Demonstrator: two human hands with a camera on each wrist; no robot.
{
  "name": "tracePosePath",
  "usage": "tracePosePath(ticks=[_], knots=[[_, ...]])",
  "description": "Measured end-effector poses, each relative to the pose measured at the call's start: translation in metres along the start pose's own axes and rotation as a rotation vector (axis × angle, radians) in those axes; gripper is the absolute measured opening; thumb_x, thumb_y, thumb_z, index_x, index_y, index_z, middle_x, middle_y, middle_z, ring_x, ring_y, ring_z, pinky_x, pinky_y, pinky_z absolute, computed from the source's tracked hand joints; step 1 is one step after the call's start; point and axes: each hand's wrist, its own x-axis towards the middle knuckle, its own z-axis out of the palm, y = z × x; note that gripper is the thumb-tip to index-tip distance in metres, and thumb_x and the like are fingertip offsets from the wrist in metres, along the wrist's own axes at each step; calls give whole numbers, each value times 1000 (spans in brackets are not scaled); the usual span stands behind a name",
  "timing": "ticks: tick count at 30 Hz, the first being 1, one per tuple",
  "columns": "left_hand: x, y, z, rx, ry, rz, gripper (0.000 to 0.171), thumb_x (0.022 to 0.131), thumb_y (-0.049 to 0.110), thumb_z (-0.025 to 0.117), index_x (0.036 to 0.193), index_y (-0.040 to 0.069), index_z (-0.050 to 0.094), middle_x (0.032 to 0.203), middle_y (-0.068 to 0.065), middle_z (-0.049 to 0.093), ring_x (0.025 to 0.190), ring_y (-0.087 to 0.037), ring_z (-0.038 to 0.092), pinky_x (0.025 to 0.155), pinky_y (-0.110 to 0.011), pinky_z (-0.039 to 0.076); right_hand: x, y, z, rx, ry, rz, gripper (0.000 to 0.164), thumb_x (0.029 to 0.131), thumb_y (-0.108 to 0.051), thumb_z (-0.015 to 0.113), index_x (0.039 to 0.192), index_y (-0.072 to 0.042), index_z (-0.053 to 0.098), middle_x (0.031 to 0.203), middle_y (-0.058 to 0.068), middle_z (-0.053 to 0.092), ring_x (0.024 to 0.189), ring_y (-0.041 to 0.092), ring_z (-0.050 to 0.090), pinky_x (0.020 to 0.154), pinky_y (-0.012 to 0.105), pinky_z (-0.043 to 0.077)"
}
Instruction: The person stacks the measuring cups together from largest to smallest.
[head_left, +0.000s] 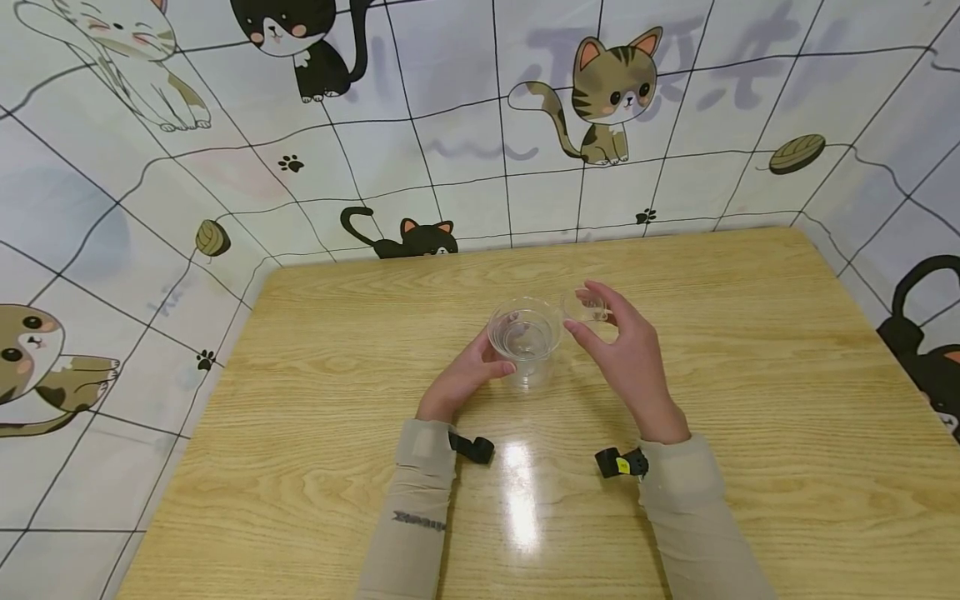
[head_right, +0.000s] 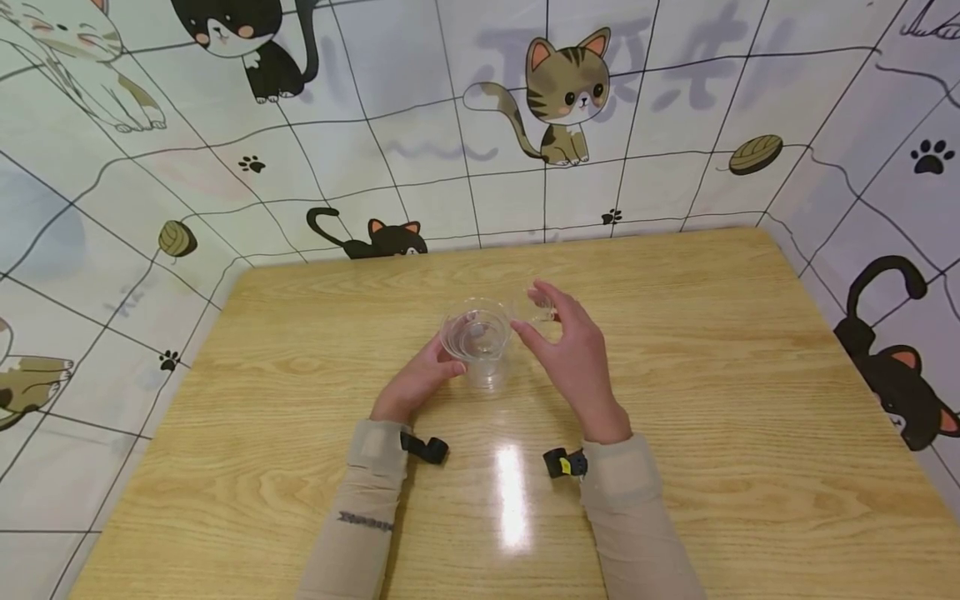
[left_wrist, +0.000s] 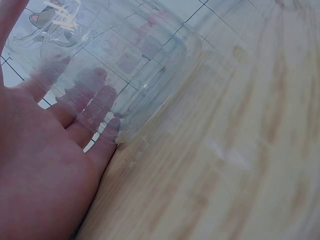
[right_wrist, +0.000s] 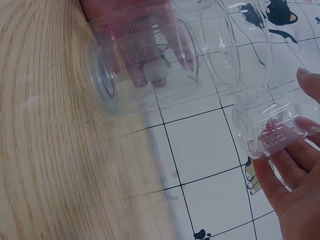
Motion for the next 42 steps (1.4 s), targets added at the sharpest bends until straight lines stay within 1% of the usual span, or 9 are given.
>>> tracePosePath(ticks=[3,6,13,16,21,25,30,35,42], knots=[[-1,3,1,1,-14,1,76,82,14,64,142,24,19,143,-2,28,130,-20,26,103,-34,26,0,1,0,1,-7,4,56,79,-40,65,128,-22,46,116,-9,56,108,9,48,88,36,39],[-2,7,2,7,-23,7,80,78,28,68,142,24,20,143,-5,28,130,-22,26,102,-35,27,0,2,1,4,-14,7,55,79,-41,64,128,-24,46,116,-9,56,108,9,49,87,36,39],[-2,6,1,1,-22,8,84,75,34,70,142,24,20,143,-7,28,129,-23,28,101,-35,28,0,7,3,8,-41,14,55,81,-41,62,129,-21,46,117,-6,56,109,11,48,86,38,41],[-2,5,1,-2,-22,10,82,77,30,69,142,24,20,143,-7,28,129,-24,28,101,-36,28,0,9,4,-3,-50,12,54,82,-41,61,129,-20,46,118,-5,56,109,11,48,86,37,41],[-2,5,0,4,-15,5,78,80,20,67,142,24,20,143,-7,28,130,-23,27,102,-35,27,0,10,5,-11,-52,15,53,82,-41,61,129,-23,46,117,-7,56,109,10,48,86,34,41],[-3,6,0,4,-17,4,79,80,23,68,142,24,19,143,-5,27,130,-22,26,102,-35,26,1,11,5,-10,-60,24,53,82,-42,60,129,-23,45,118,-6,55,109,11,48,86,34,40],[-4,8,0,15,-19,-6,79,80,27,67,142,27,19,143,-6,28,129,-24,29,100,-36,30,1,12,6,-16,-71,33,53,83,-42,59,130,-22,45,118,-5,55,109,12,48,86,35,41],[-4,9,1,11,-16,-16,76,82,19,65,142,27,18,143,-6,28,128,-24,29,100,-35,30,0,13,6,-11,-74,39,53,83,-42,59,129,-20,46,118,-4,55,109,13,48,87,38,41],[-2,6,1,-10,-14,-6,75,83,0,57,142,25,18,143,-2,27,130,-22,27,102,-34,28,-1,15,7,-17,-72,46,53,83,-43,58,129,-19,46,118,-4,56,109,13,48,87,40,41]])
